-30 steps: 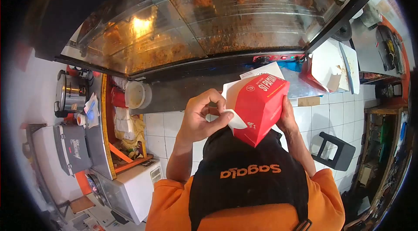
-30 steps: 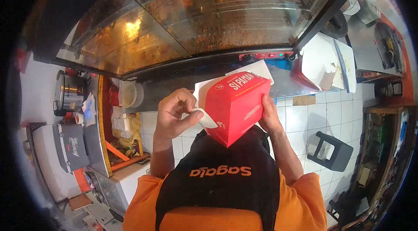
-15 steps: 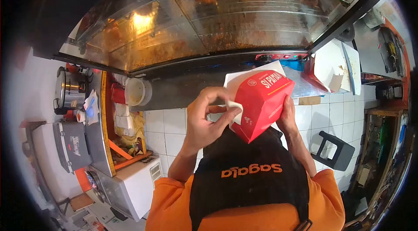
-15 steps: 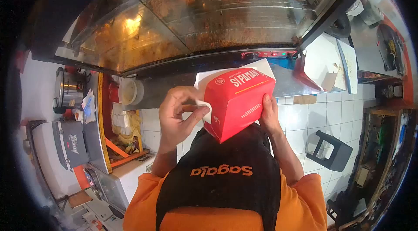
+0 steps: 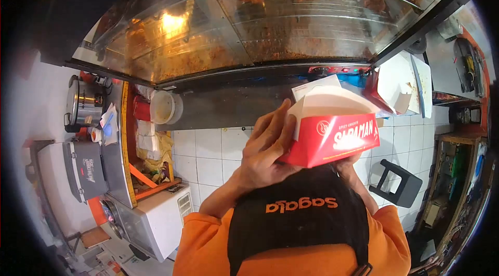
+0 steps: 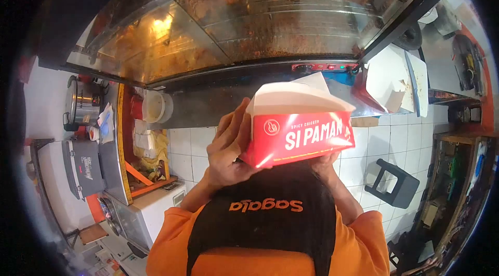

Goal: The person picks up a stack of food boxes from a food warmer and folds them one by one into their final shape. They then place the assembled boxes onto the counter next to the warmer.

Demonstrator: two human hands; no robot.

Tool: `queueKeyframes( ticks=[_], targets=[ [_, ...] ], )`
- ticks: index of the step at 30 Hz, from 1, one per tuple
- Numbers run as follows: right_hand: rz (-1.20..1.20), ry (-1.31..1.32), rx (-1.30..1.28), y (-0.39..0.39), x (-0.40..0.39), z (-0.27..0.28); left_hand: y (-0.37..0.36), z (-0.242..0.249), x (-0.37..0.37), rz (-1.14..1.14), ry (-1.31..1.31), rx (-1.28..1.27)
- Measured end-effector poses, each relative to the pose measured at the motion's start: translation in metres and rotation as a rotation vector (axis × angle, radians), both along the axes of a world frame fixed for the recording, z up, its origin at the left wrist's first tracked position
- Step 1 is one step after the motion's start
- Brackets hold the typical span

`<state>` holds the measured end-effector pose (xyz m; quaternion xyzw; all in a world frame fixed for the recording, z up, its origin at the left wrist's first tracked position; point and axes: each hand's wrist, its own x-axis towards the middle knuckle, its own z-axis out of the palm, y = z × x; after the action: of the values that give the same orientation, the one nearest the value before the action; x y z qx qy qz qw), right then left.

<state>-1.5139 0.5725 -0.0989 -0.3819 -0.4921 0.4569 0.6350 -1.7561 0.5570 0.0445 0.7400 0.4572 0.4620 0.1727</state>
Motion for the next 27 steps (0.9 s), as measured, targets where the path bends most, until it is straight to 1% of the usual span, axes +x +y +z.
queueKeyframes(
  ticks=[2, 3, 4, 5, 6, 7, 8, 10, 11, 12, 14, 16, 18, 19, 20, 22, 23, 24, 26, 27],
  targets=[
    [0.000, -0.247, 0.177, -0.002, 0.010, -0.004, 0.005, -0.015, -0.009, -0.044, -0.007, 0.148],
    [0.005, -0.366, 0.258, -0.002, 0.016, 0.000, 0.003, -0.010, -0.011, -0.027, -0.060, 0.125],
    [0.017, -0.471, 0.330, 0.000, 0.020, 0.006, 0.002, -0.014, -0.018, -0.032, -0.059, 0.130],
    [0.041, -0.532, 0.379, 0.004, 0.025, 0.014, 0.001, -0.021, -0.029, -0.058, -0.113, 0.113],
    [0.105, -0.500, 0.366, 0.008, 0.024, 0.030, 0.000, -0.024, -0.039, -0.086, -0.167, 0.097],
    [0.253, -0.314, 0.267, 0.015, 0.019, 0.054, -0.003, -0.023, -0.045, -0.108, -0.242, 0.049],
    [0.243, -0.314, 0.266, 0.018, 0.019, 0.067, -0.007, -0.017, -0.041, -0.118, -0.241, 0.049],
    [0.509, -0.244, 0.169, 0.020, 0.021, 0.085, -0.019, -0.003, -0.032, 0.033, -0.636, -0.231],
    [0.620, -0.341, 0.167, 0.025, 0.028, 0.094, -0.021, -0.004, -0.042, 0.036, -0.403, -0.268],
    [0.615, -0.342, 0.167, 0.029, 0.028, 0.103, -0.020, -0.006, -0.049, 0.031, -0.401, -0.267],
    [0.542, -0.690, 0.372, 0.036, 0.021, 0.116, -0.016, -0.014, -0.061, 0.073, 0.217, -0.138],
    [0.511, -0.700, 0.392, 0.043, 0.005, 0.107, -0.006, -0.033, -0.071, 0.081, 0.212, -0.103],
    [0.482, -0.792, 0.523, 0.056, -0.013, 0.082, 0.000, -0.051, -0.077, 0.191, 0.148, -0.183],
    [0.480, -0.793, 0.528, 0.061, -0.025, 0.068, 0.000, -0.054, -0.083, 0.139, 0.045, -0.260],
    [0.490, -0.775, 0.557, 0.064, -0.038, 0.052, -0.003, -0.060, -0.088, 0.141, 0.044, -0.257],
    [0.492, -0.754, 0.591, 0.070, -0.062, 0.028, -0.012, -0.073, -0.101, 0.111, -0.289, -0.385],
    [0.526, -0.828, 0.582, 0.070, -0.072, 0.019, -0.018, -0.081, -0.117, 0.038, -0.324, -0.371],
    [0.564, -0.902, 0.572, 0.070, -0.082, 0.008, -0.020, -0.091, -0.128, 0.044, -0.322, -0.373],
    [0.586, -0.854, 0.567, 0.080, -0.102, -0.022, -0.026, -0.119, -0.146, 0.220, -0.308, -0.508],
    [0.609, -0.904, 0.559, 0.085, -0.111, -0.038, -0.025, -0.147, -0.154, 0.216, -0.378, -0.479]
  ],
)
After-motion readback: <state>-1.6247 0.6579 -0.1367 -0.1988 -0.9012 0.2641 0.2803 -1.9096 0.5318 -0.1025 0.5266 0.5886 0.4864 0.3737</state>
